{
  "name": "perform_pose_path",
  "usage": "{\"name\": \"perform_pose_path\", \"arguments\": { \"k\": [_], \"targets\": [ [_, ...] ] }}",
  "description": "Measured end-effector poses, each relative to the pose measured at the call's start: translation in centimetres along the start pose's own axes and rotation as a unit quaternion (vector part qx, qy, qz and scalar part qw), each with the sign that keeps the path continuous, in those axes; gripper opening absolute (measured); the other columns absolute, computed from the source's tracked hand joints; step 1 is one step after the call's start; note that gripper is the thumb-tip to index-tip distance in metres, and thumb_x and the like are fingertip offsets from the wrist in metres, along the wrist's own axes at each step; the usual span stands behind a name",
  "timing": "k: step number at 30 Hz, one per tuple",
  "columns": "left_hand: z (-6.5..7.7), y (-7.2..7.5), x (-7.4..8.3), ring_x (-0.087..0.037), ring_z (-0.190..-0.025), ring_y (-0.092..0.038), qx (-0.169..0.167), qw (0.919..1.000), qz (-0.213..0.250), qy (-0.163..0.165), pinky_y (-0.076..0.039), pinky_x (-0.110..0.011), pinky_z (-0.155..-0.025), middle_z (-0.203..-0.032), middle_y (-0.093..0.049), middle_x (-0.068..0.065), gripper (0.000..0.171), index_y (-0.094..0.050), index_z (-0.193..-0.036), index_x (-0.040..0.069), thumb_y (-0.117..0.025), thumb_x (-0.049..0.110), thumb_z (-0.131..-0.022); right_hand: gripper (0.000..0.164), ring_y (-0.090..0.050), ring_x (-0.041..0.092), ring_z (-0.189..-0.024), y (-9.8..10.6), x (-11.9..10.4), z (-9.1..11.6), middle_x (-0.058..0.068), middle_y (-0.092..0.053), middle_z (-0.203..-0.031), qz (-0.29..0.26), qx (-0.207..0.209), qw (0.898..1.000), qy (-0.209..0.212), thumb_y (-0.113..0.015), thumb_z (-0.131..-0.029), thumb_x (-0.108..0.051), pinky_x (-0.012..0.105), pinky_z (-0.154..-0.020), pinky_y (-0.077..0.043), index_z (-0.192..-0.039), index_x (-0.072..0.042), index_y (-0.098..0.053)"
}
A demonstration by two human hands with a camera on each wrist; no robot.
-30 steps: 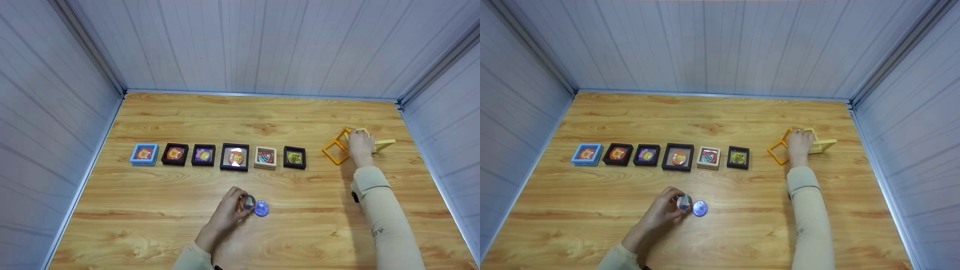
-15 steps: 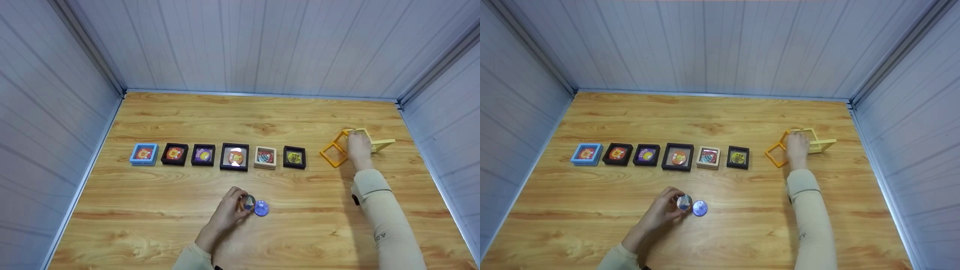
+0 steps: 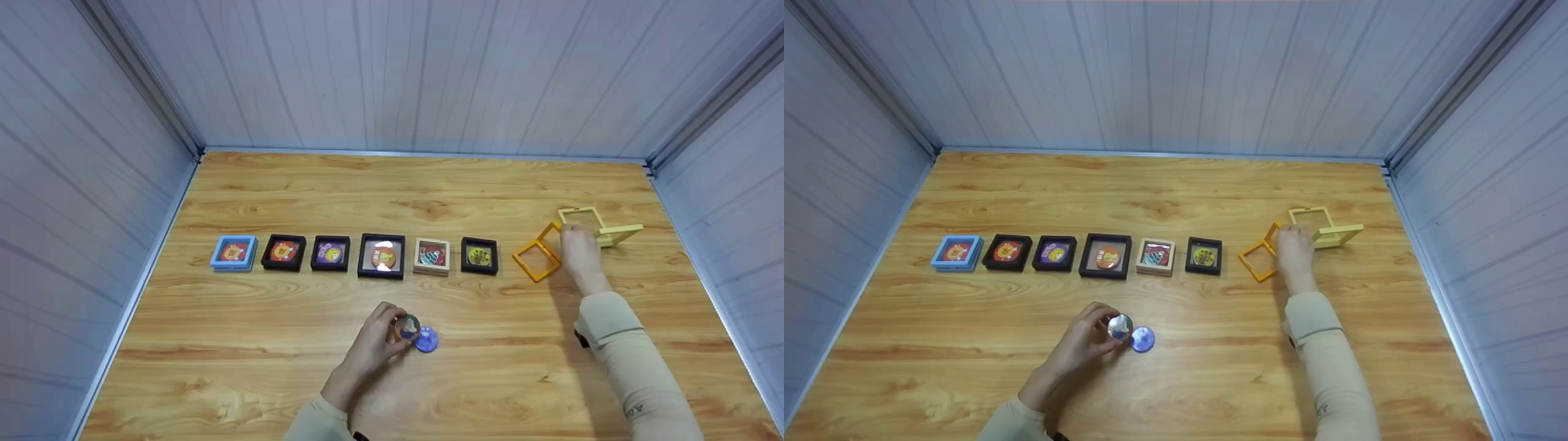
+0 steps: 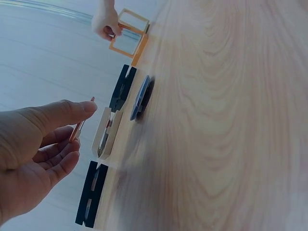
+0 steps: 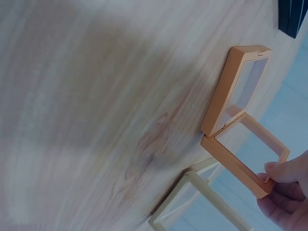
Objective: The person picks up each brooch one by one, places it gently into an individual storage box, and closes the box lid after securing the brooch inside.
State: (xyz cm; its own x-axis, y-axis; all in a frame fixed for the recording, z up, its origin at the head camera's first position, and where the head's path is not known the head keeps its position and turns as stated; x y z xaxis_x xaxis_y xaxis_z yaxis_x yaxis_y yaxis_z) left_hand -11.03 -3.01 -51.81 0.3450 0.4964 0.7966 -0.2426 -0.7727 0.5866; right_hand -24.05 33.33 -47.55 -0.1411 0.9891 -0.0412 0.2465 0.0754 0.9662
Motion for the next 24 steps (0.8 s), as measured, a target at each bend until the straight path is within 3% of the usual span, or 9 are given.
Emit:
{"name": "perform_pose_path", "arguments": {
  "k": [8,14,24],
  "targets": [
    [-0.6,-0.2,0.6,-0.016,-0.093,-0.051,-0.005,0.9997,0.017,0.015,-0.044,-0.026,-0.080,-0.101,-0.047,-0.004,0.040,-0.053,-0.106,0.000,-0.071,0.003,-0.070,0.017,-0.052,0.045,-0.071,0.3,-0.9,2.1,0.033,-0.052,-0.080,-0.039,-0.002,0.999,0.010,-0.046,-0.079,0.015,0.051,-0.060,-0.044,-0.095,0.019,-0.050],
    [-1.1,-0.4,0.9,-0.014,-0.094,-0.050,-0.005,0.9994,0.021,0.027,-0.045,-0.024,-0.079,-0.103,-0.046,-0.002,0.042,-0.052,-0.109,0.001,-0.071,0.003,-0.072,0.026,-0.052,0.047,-0.081,0.7,-2.0,3.8,0.034,-0.053,-0.090,-0.084,-0.011,0.996,-0.017,-0.053,-0.079,0.012,0.053,-0.066,-0.044,-0.104,0.017,-0.051],
    [-1.7,-0.8,1.5,-0.015,-0.090,-0.051,0.025,0.9993,0.013,-0.025,-0.046,-0.025,-0.076,-0.101,-0.047,-0.005,0.041,-0.052,-0.105,-0.001,-0.073,0.005,-0.070,0.028,-0.055,0.043,-0.077,1.1,-4.0,6.2,0.029,-0.055,-0.087,-0.128,-0.003,0.992,-0.002,-0.056,-0.078,0.010,0.049,-0.065,-0.046,-0.105,0.017,-0.053]
  ]
}}
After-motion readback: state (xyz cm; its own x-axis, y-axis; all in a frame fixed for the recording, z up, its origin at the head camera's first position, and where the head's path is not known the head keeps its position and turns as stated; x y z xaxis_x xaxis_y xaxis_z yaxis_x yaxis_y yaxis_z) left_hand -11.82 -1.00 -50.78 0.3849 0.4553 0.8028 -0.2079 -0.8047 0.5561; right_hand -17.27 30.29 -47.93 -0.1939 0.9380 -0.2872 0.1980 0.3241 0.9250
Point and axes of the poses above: each hand's wrist, its own z-axis away from the middle knuckle, its own y-axis out of the back of the hand, x = y × z, the point moved 4 cm from there along -z, towards the middle knuckle
